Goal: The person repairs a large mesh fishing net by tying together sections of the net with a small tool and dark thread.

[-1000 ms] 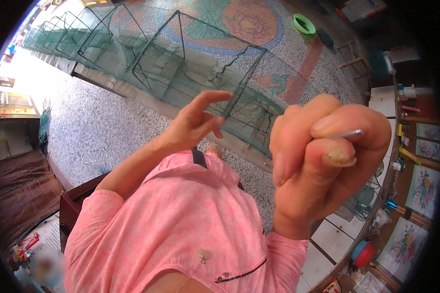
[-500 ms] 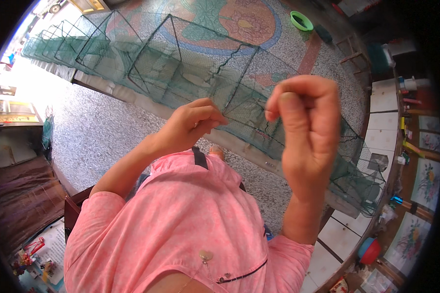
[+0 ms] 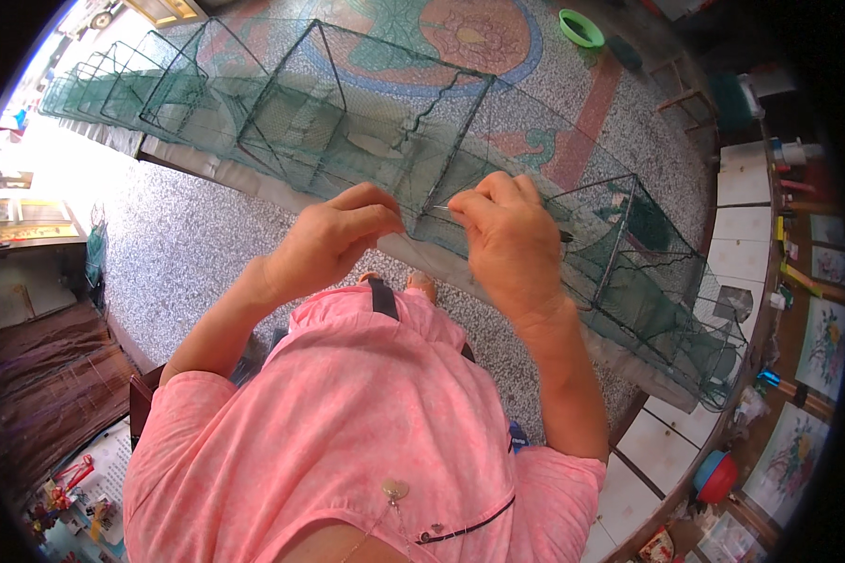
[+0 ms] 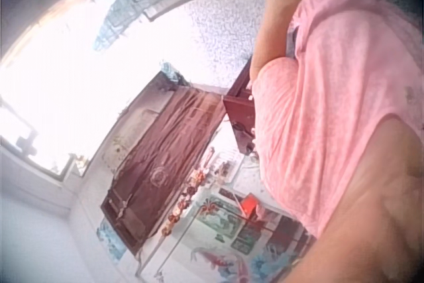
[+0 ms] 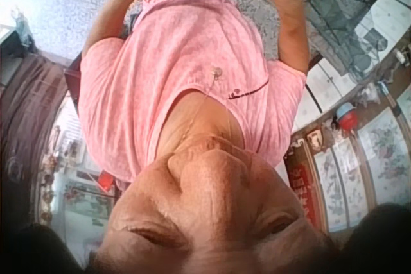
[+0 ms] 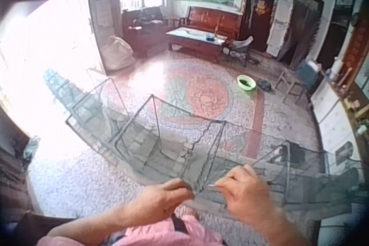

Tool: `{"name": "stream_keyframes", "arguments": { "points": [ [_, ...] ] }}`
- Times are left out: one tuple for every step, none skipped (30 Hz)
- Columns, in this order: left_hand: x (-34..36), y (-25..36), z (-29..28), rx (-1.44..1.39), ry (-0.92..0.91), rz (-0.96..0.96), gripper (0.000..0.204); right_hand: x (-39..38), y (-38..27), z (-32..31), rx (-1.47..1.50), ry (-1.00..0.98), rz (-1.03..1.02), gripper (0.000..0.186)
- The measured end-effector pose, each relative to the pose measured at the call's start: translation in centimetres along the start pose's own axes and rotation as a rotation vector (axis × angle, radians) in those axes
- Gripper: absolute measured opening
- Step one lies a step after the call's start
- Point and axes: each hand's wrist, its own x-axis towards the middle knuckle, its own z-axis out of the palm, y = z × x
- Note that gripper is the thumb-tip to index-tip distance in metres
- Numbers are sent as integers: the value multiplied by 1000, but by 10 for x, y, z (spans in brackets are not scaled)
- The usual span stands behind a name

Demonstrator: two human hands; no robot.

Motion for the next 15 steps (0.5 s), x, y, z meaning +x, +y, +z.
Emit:
{"name": "stream_keyframes", "arguments": {
  "points": [
    [0,-1,0,-20,4,-12,22,0,-1,3,-9,-2,-3,7],
    [0,-1,0,-31,23,2,21,0,-1,6,-18,-5,-6,7],
    [0,-2,2,-42,42,15,20,0,-1,7,-17,0,-21,6],
    [1,-3,2,-50,65,27,19,2,-1,9,-15,6,-40,6],
    [1,-6,5,-52,87,24,18,3,-1,11,-12,12,-59,5],
    [1,-10,10,-53,109,22,17,3,1,14,29,24,-52,7],
    [1,-15,15,-56,130,20,16,2,3,17,69,36,-45,9],
    [0,-17,18,-95,161,-12,15,1,5,21,108,47,-36,12],
    [-1,-19,22,-134,192,-45,14,0,6,24,144,49,9,14],
    [-3,-21,27,-175,222,-79,14,-2,6,28,179,48,57,16],
    [-4,-26,34,-195,261,-78,13,-3,6,31,214,47,105,18],
    [-6,-30,41,-213,301,-77,12,-4,7,35,235,69,103,19],
    [-6,-33,47,-232,339,-75,12,-3,8,38,256,92,103,21],
    [-6,-35,52,-236,377,-51,11,-2,8,41,277,116,102,22],
    [-6,-36,56,-239,416,-28,10,2,2,46,298,150,65,20]
  ]
}}
